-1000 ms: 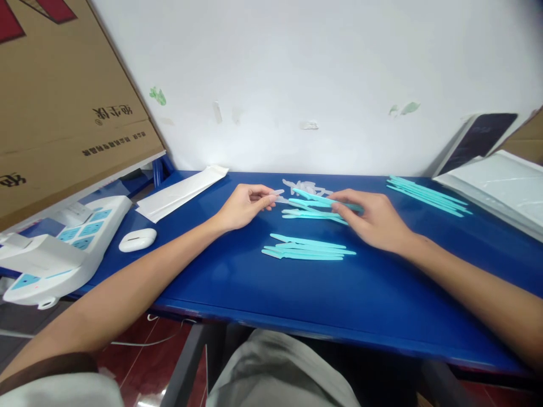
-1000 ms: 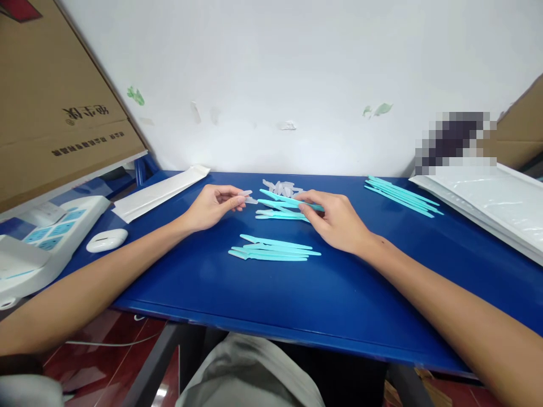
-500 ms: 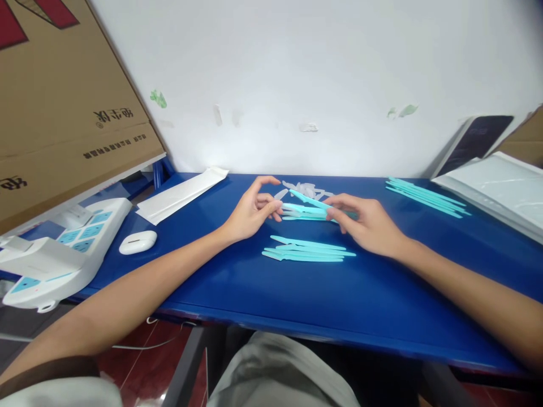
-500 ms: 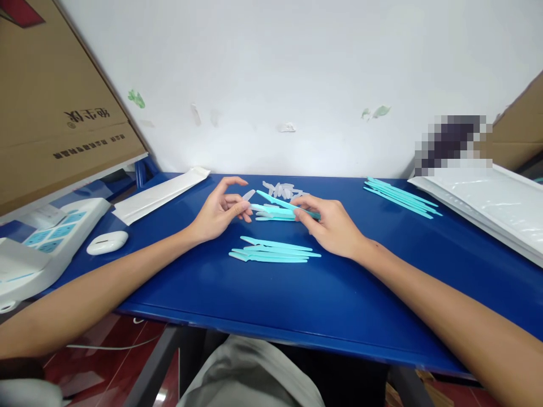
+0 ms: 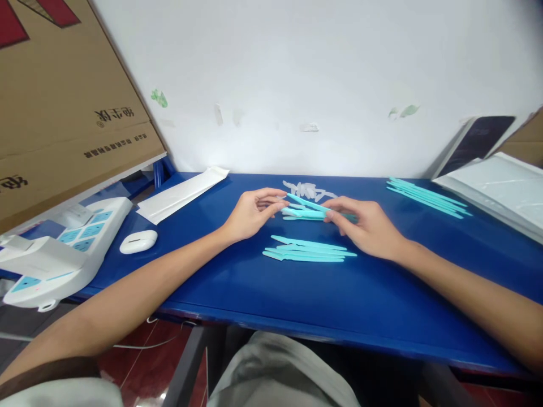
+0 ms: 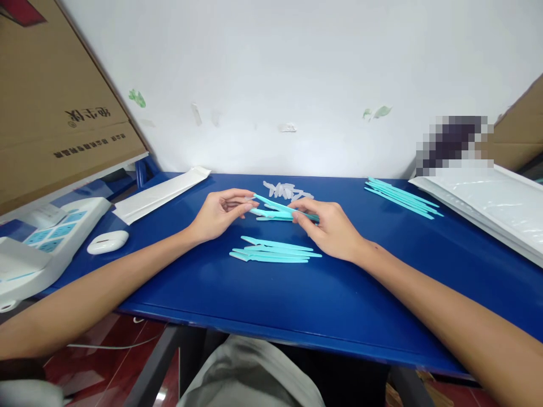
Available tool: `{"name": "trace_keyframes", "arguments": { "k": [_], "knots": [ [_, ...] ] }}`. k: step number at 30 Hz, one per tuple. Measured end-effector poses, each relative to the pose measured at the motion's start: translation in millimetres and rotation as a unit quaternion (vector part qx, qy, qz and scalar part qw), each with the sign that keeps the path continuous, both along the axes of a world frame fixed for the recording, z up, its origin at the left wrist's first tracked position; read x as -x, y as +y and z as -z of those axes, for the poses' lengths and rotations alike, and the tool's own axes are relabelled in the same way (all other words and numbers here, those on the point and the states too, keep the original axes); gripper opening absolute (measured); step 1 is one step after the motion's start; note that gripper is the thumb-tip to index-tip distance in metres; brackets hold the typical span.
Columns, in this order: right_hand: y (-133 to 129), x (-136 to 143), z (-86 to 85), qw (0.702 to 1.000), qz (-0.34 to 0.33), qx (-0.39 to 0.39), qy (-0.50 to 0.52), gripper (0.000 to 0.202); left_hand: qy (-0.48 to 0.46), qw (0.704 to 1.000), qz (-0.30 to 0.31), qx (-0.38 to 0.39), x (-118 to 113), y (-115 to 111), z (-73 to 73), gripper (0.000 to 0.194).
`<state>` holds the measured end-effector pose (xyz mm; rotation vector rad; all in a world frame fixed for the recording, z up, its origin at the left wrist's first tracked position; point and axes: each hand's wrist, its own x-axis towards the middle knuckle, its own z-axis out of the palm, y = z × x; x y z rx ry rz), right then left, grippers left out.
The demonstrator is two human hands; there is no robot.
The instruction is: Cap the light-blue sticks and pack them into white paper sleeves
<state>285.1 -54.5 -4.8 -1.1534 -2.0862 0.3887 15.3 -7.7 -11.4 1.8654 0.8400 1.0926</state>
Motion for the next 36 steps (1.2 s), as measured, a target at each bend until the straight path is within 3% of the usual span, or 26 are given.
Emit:
{"name": "trace_keyframes", "arguments": {
  "k": [8, 11, 19, 25, 36],
  "knots": [
    [-1.4, 0.6, -1.1, 0.999, -0.009, 0.022, 0.036, 0.027, 0.017, 0.998, -0.009, -0.067, 0.2, 1.0, 0.1, 0.027],
    [-1.3, 0.6, -1.2, 0.999, -0.014, 0.03, 0.037, 0.027, 0.031, 0.998, -0.002, -0.063, 0.5, 1.3, -0.5, 0.026],
    [-1.8, 1.1, -3.2, 1.0, -0.015, 0.013, 0.004, 0.03, 0.082, 0.986, -0.031, -0.145, 4.5, 4.7, 1.6, 0.029],
    [-1.9, 1.3, -3.7, 0.999, -0.021, 0.028, -0.007, 0.032, 0.027, 0.995, -0.043, -0.088, 4.0, 3.1, -2.3, 0.037],
    [-0.8, 0.6, -3.0, 0.997, -0.043, 0.061, 0.013, 0.033, -0.016, 0.999, -0.042, -0.013, 1.3, 4.4, 0.9, 0.027]
  ]
}}
